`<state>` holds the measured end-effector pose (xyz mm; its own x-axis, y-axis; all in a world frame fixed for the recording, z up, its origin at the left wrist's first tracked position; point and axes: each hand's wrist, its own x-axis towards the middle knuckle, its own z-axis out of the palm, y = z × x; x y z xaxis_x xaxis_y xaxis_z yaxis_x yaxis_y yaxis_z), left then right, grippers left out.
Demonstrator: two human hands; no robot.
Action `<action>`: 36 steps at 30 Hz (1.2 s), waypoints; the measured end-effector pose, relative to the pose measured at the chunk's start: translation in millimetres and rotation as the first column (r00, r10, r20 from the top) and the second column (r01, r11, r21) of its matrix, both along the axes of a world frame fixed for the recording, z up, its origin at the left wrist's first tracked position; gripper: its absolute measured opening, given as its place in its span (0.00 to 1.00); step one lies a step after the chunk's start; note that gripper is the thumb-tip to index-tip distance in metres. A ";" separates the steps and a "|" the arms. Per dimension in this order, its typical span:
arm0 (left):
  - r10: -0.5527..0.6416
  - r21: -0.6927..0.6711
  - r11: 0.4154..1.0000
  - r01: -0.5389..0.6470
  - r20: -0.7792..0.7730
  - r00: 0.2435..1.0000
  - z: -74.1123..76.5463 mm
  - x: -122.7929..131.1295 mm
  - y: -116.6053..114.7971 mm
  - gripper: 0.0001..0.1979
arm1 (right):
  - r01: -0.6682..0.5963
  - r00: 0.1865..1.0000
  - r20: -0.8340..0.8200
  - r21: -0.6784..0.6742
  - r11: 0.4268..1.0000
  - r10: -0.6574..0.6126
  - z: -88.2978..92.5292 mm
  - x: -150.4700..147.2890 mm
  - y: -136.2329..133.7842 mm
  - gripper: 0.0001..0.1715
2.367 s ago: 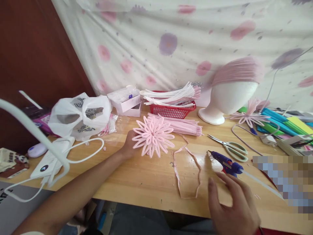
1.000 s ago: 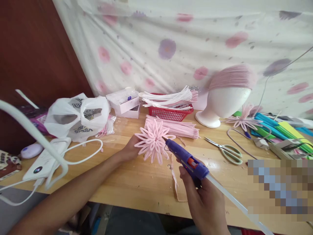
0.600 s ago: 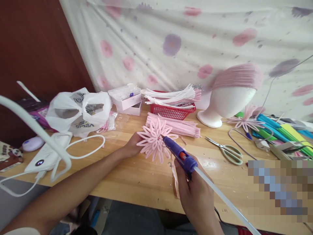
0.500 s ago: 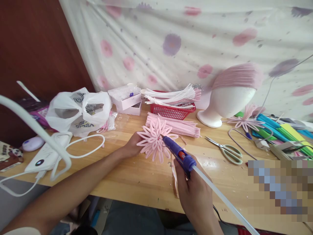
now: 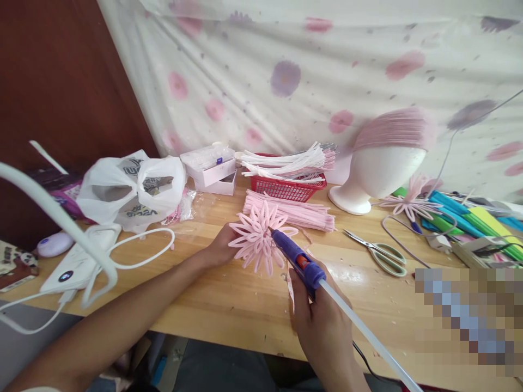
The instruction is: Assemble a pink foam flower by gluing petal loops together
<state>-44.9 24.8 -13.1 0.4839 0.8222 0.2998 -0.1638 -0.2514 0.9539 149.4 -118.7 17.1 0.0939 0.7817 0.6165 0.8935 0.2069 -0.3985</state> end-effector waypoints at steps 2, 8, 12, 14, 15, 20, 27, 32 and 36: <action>0.000 0.000 1.000 0.000 0.002 1.000 -0.6 0.0 -0.2 0.16 | -0.024 1.000 -0.013 -0.001 1.000 0.024 0.4 0.0 0.3 0.14; -0.010 -0.028 1.000 0.010 0.000 1.000 -1.1 0.4 0.1 0.15 | -0.035 0.998 -0.046 0.001 0.999 0.035 -1.1 -0.9 1.4 0.14; 0.002 0.008 1.000 -0.002 -0.018 1.000 -0.9 -0.4 0.1 0.14 | -0.037 0.998 -0.042 0.001 0.999 0.037 -2.2 -1.5 0.9 0.14; -0.004 0.016 1.000 0.004 -0.005 1.000 -0.8 -0.5 0.0 0.15 | -0.033 0.999 -0.020 0.029 0.999 0.034 -1.7 -1.7 0.5 0.14; -0.003 0.017 1.000 0.003 -0.002 1.000 -0.9 -0.5 0.0 0.16 | -0.031 0.999 -0.010 0.040 0.999 0.031 -1.3 -1.7 0.4 0.13; -0.020 -0.008 1.000 0.020 -0.001 1.000 -3.6 -0.3 1.1 0.14 | -0.060 0.997 -0.047 0.016 0.998 0.060 -3.3 -0.9 -0.3 0.13; 0.017 -0.005 1.000 -0.018 -0.053 0.998 -1.4 -0.3 -0.9 0.12 | -0.024 0.996 -0.092 -0.010 1.000 0.023 -6.3 -4.0 -0.8 0.14; 0.014 -0.005 1.000 -0.015 -0.066 0.998 1.9 -0.5 -2.8 0.11 | -0.070 0.995 -0.073 0.020 0.997 0.071 -4.3 -5.9 -1.0 0.13; 0.025 0.000 1.000 -0.025 -0.051 0.998 -0.7 -0.6 -1.4 0.12 | -0.070 0.995 -0.065 0.031 0.997 0.072 -6.7 -5.5 0.0 0.13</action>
<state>-45.6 23.4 -13.8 0.4781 0.8342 0.2748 -0.1088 -0.2542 0.9610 143.9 -118.7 10.3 0.0804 0.7699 0.6331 0.8480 0.2810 -0.4494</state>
